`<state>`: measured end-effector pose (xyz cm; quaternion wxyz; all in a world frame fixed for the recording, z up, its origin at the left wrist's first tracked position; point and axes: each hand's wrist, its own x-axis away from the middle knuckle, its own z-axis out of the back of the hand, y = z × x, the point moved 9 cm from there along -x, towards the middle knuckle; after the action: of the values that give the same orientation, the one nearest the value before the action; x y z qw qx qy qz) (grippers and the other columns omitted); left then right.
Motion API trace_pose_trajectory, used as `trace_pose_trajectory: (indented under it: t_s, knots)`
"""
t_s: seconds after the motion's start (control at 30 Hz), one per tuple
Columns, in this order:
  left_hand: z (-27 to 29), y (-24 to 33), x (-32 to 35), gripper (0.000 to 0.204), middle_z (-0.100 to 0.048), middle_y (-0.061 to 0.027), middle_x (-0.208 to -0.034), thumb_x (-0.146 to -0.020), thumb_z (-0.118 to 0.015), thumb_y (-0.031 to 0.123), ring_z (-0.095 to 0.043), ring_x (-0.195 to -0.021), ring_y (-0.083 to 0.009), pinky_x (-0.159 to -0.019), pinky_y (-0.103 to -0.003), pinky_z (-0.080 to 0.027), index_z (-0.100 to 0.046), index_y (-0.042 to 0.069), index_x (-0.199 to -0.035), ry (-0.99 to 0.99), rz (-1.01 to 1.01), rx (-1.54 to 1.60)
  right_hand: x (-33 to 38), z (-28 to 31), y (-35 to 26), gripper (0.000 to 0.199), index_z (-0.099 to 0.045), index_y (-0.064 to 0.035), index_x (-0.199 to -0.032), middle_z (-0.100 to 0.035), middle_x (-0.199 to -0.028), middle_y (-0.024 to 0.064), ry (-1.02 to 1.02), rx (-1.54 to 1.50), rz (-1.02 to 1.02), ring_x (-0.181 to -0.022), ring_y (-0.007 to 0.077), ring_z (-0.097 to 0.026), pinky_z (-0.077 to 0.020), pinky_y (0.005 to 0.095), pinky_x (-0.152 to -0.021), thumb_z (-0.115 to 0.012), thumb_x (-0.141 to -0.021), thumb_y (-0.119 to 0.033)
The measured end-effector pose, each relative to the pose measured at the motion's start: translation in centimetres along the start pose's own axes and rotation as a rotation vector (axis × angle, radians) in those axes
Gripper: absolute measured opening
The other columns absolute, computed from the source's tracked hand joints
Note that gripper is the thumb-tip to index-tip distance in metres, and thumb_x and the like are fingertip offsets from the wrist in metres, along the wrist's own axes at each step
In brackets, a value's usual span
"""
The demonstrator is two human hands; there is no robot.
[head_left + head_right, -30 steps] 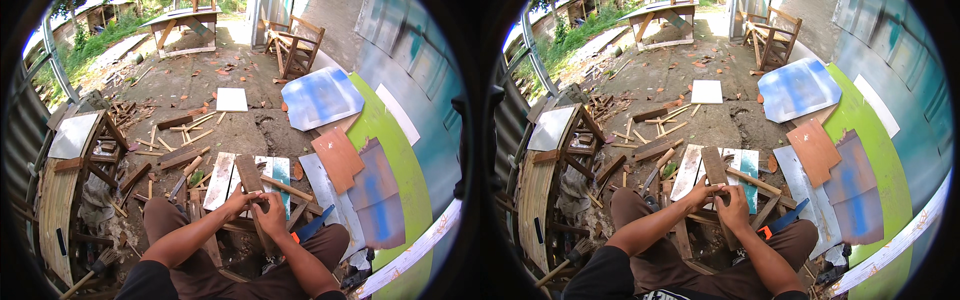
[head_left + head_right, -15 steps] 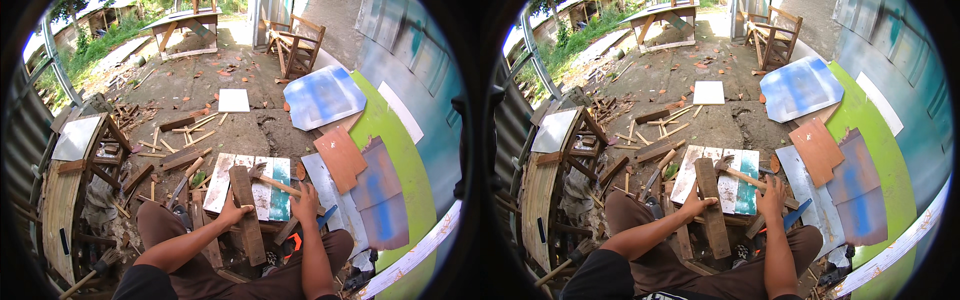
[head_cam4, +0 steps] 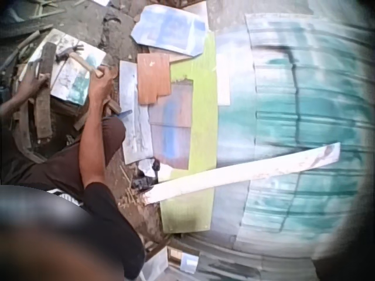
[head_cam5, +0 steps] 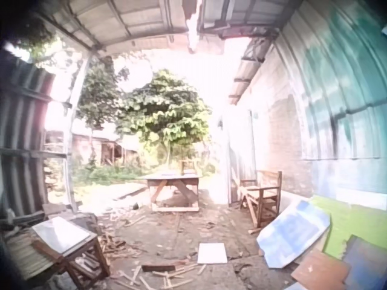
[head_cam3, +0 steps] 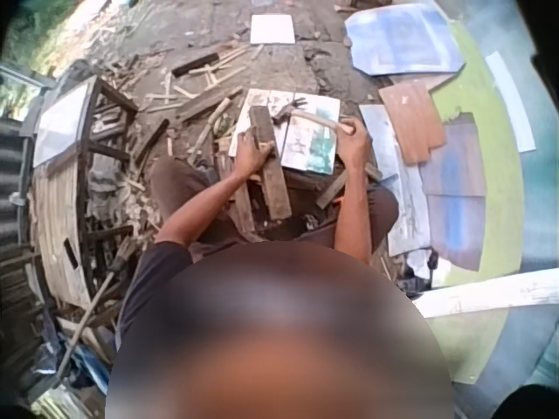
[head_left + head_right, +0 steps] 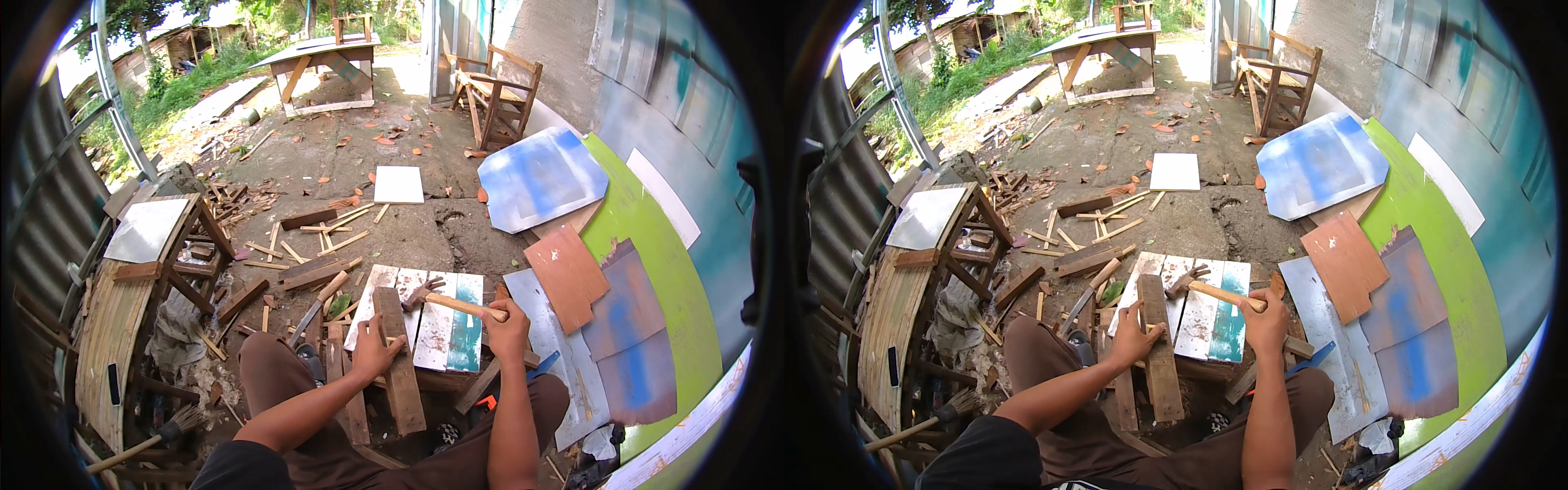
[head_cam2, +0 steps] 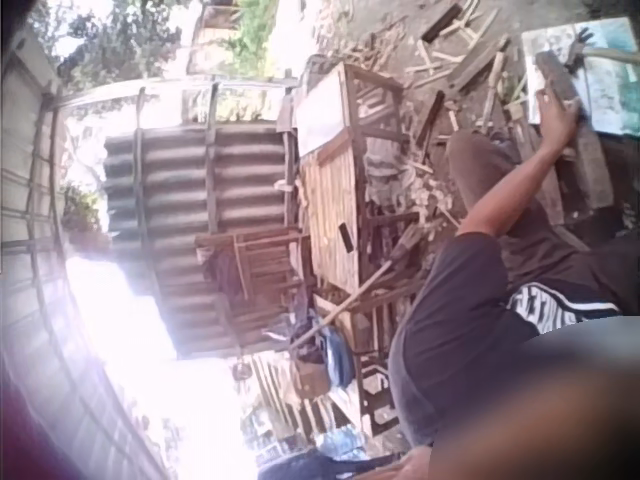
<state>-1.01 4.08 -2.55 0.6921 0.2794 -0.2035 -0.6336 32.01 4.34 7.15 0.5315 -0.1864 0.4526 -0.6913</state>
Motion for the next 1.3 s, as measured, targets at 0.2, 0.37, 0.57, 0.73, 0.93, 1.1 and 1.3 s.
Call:
trace_pose_trajectory:
  t_s: [0.2, 0.37, 0.57, 0.73, 0.93, 1.1, 1.3]
  knots:
    - [0.7, -0.1, 1.9, 0.038, -0.056, -0.0204, -0.126, -0.095, -0.082, 0.041, -0.069, -0.103, -0.0415, -0.089, -0.050, -0.057, -0.074, 0.008, -0.112, 0.075, 0.003, 0.176, -1.0, -4.7, -3.4, 0.023, -0.070, 0.0002, -0.095, -0.067, -0.092, 0.0058, 0.247, -0.489, 0.166, -0.089, 0.0160, -0.068, -0.0549, 0.0339, -0.073, -0.077, -0.102, -0.020]
    - [0.3, -0.6, 3.6, 0.038, -0.055, -0.0219, -0.139, -0.099, -0.079, 0.033, -0.066, -0.115, -0.0412, -0.099, -0.046, -0.055, -0.075, 0.009, -0.128, 0.112, -0.060, 0.255, -3.0, -10.6, -3.4, 0.037, -0.069, 0.0020, -0.093, -0.063, -0.077, 0.0031, 0.159, -0.809, -0.027, -0.076, 0.0124, -0.065, -0.0522, 0.0304, -0.071, -0.066, -0.110, -0.030]
    - [0.4, -1.2, 4.0, 0.038, -0.051, -0.0198, -0.144, -0.101, -0.075, 0.025, -0.064, -0.122, -0.0414, -0.100, -0.046, -0.055, -0.072, 0.011, -0.136, -0.002, -0.074, 0.320, -1.5, -8.9, -9.4, 0.035, -0.071, 0.0034, -0.095, -0.056, -0.063, -0.0025, 0.123, -0.704, 0.200, -0.058, 0.0074, -0.054, -0.0473, 0.0273, -0.062, -0.064, -0.111, -0.027]
    - [0.6, -1.3, 3.5, 0.041, -0.052, -0.0233, -0.144, -0.097, -0.079, 0.028, -0.063, -0.125, -0.0471, -0.103, -0.050, -0.055, -0.070, 0.009, -0.132, -0.036, -0.078, 0.357, -0.1, -5.7, -14.7, 0.027, -0.066, 0.0017, -0.111, -0.045, -0.061, -0.0053, -0.085, -0.783, 0.324, -0.047, 0.0033, -0.040, -0.0324, 0.0238, -0.043, -0.058, -0.113, -0.024]
    - [1.3, -1.8, 3.6, 0.041, -0.049, -0.0226, -0.148, -0.098, -0.078, 0.024, -0.063, -0.125, -0.0474, -0.103, -0.051, -0.055, -0.068, 0.008, -0.135, -0.101, -0.154, 0.389, -0.8, -8.3, -16.7, 0.030, -0.063, -0.0005, -0.110, -0.037, -0.059, -0.0066, -0.266, -0.785, -0.010, -0.042, 0.0032, -0.036, -0.0292, 0.0236, -0.038, -0.061, -0.113, -0.031]
    - [1.2, -2.4, 2.9, 0.043, -0.052, -0.0214, -0.146, -0.096, -0.079, 0.019, -0.064, -0.121, -0.0452, -0.101, -0.050, -0.055, -0.065, 0.006, -0.134, -0.149, -0.095, 0.432, -3.5, -15.5, -19.1, 0.032, -0.063, -0.0019, -0.106, -0.038, -0.058, -0.0045, -0.414, -0.611, -0.154, -0.041, 0.0060, -0.036, -0.0310, 0.0265, -0.037, -0.063, -0.111, -0.033]
    - [1.0, -3.0, 1.9, 0.042, -0.057, -0.0150, -0.142, -0.091, -0.084, 0.017, -0.070, -0.107, -0.0410, -0.093, -0.048, -0.057, -0.067, 0.005, -0.128, -0.209, -0.032, 0.442, -6.9, -23.5, -18.0, 0.035, -0.062, -0.0039, -0.103, -0.038, -0.059, -0.0036, -0.557, -0.409, -0.305, -0.042, 0.0089, -0.037, -0.0329, 0.0303, -0.039, -0.063, -0.111, -0.038]
